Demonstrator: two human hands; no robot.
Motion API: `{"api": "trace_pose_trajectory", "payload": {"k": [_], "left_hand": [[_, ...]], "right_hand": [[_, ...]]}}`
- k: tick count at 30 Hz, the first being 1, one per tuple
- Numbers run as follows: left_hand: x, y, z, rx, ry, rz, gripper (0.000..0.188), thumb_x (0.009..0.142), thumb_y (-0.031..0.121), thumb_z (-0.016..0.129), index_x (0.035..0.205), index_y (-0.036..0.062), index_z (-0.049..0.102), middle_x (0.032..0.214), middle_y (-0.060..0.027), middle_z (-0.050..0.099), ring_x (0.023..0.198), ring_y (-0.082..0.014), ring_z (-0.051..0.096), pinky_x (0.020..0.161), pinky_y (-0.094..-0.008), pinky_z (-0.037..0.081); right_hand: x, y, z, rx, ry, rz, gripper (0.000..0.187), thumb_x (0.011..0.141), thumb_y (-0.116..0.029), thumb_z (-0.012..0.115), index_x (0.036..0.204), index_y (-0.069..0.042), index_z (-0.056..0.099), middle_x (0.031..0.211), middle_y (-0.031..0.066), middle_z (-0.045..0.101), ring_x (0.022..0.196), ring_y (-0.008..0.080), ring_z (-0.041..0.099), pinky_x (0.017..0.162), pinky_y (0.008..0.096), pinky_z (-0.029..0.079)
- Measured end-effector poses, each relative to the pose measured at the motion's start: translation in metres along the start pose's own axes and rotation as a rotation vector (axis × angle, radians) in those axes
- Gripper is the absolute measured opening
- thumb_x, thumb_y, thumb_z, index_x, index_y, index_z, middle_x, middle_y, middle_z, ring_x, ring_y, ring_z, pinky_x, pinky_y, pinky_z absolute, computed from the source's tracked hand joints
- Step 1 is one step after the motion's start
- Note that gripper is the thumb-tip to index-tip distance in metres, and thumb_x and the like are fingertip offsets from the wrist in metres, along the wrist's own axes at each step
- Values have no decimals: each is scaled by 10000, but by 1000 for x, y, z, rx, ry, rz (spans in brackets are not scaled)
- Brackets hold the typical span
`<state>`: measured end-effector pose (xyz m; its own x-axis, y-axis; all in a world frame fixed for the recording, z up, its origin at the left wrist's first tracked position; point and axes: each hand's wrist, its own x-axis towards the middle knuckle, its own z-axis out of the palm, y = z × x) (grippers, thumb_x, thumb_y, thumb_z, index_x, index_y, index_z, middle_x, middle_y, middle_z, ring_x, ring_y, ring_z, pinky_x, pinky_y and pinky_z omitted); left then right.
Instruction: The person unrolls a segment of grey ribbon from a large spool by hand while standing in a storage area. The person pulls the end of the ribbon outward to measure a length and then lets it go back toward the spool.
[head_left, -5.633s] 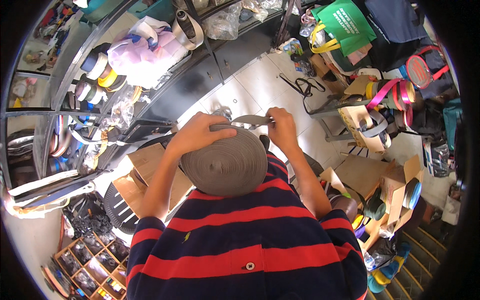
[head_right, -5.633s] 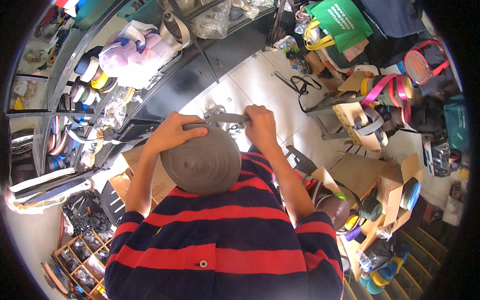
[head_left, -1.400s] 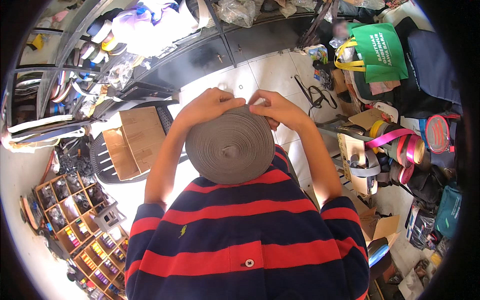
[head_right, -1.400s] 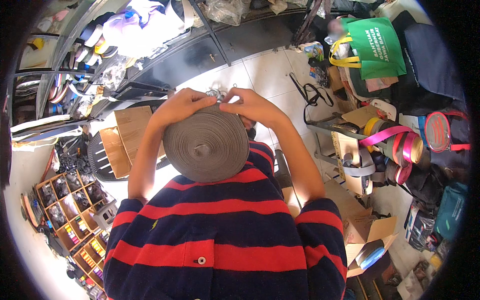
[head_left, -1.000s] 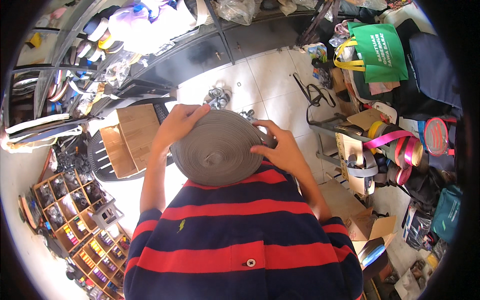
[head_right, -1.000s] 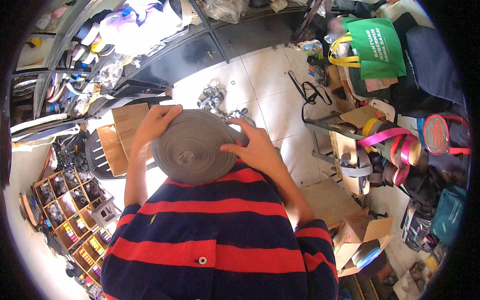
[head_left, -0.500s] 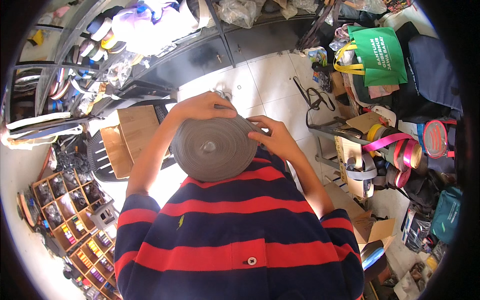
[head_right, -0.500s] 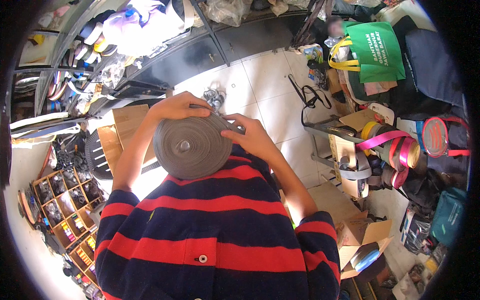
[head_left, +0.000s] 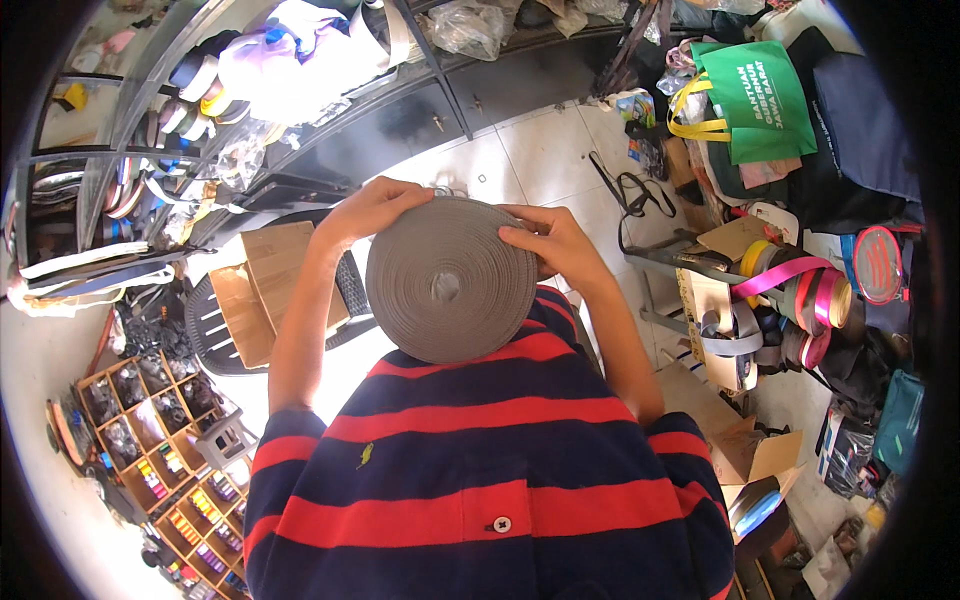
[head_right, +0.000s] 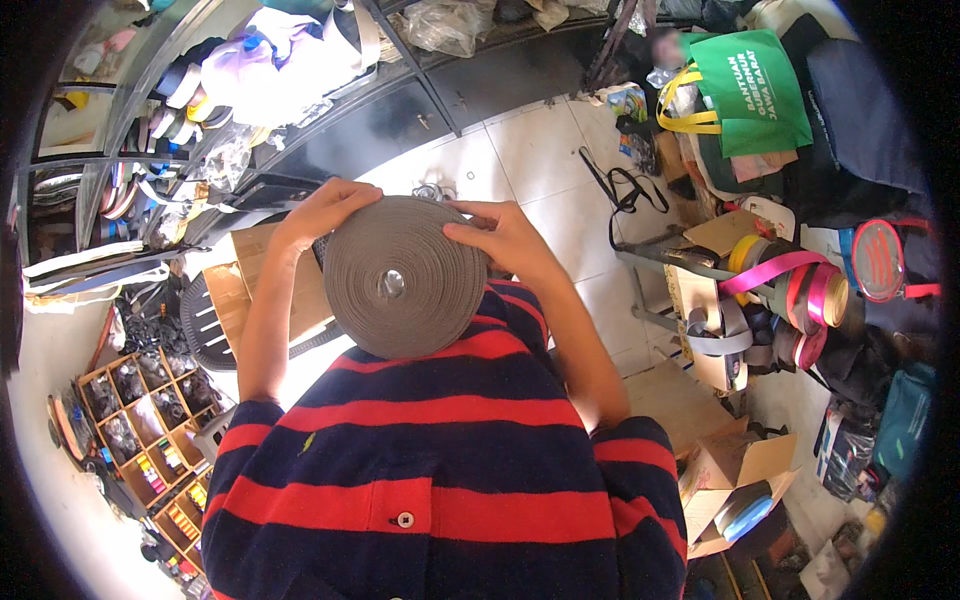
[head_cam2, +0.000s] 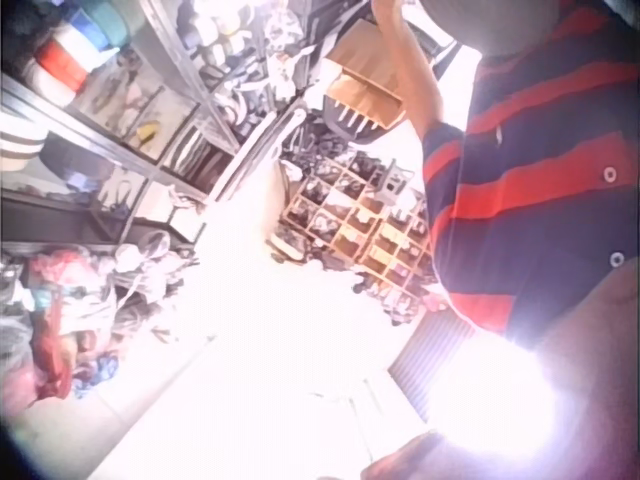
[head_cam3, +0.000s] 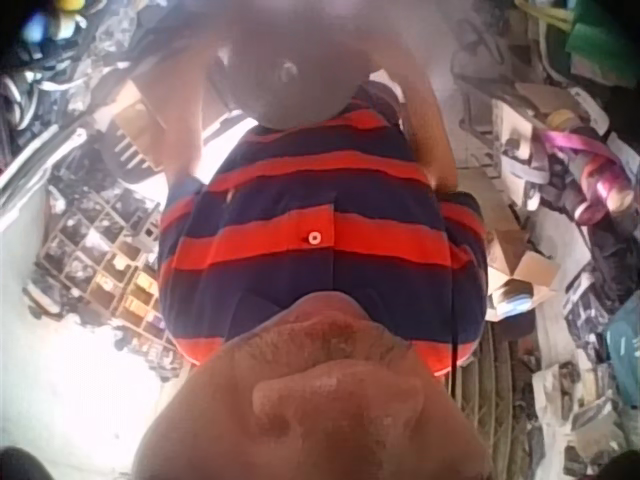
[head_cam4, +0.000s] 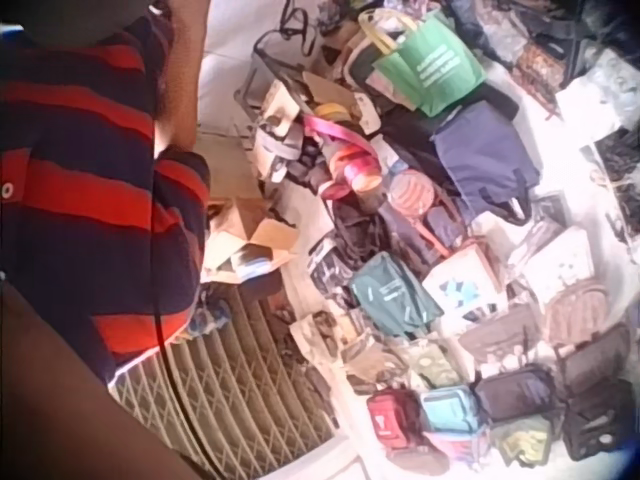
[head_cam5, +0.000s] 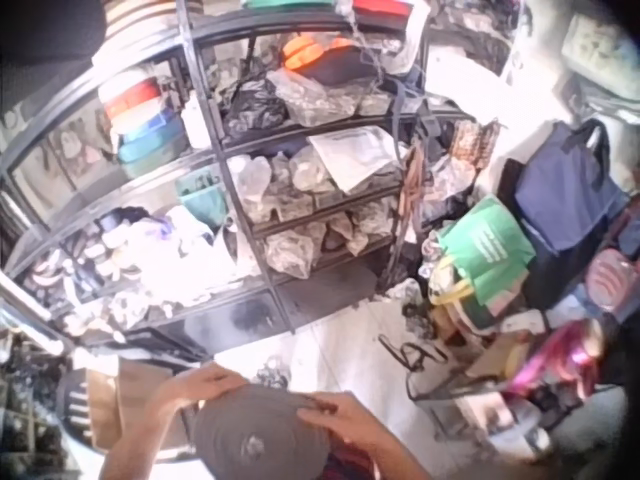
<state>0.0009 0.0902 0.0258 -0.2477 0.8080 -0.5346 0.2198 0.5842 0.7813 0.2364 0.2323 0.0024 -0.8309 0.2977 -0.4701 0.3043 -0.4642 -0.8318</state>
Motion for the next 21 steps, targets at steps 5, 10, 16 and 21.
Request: {"api": "trace_pose_trajectory", "payload": {"k": [5,10,16,21], "left_hand": [[17,17,15,253,-169,257,415,916,429,597,1028,50,724,872,-113,704,826,-159,635,760,-308,485],[-3,-4,12,127,-42,60,446,908,451,601,1073,54,721,897,-101,719,831,-168,650,777,-297,489],[-33,-17,7,-9,78,-103,431,923,409,607,1052,12,714,882,-79,709,797,-143,634,769,-281,485],[-44,-31,5,-84,82,-100,386,953,340,601,1027,-25,703,868,-48,694,799,-87,596,742,-257,469]], "right_hand": [[18,-12,-13,-63,-256,34,465,851,-224,729,1227,4,577,792,73,645,502,47,440,389,219,276],[6,-10,-20,-260,-206,152,260,893,-226,670,1009,-15,570,693,45,609,438,86,480,389,229,363],[-4,47,-43,-195,-179,-74,291,979,-267,539,871,-4,601,729,46,619,480,88,505,459,209,399],[-22,43,-46,-140,-238,36,210,1000,-235,484,991,-65,606,662,-2,553,488,53,447,453,197,313]]}}
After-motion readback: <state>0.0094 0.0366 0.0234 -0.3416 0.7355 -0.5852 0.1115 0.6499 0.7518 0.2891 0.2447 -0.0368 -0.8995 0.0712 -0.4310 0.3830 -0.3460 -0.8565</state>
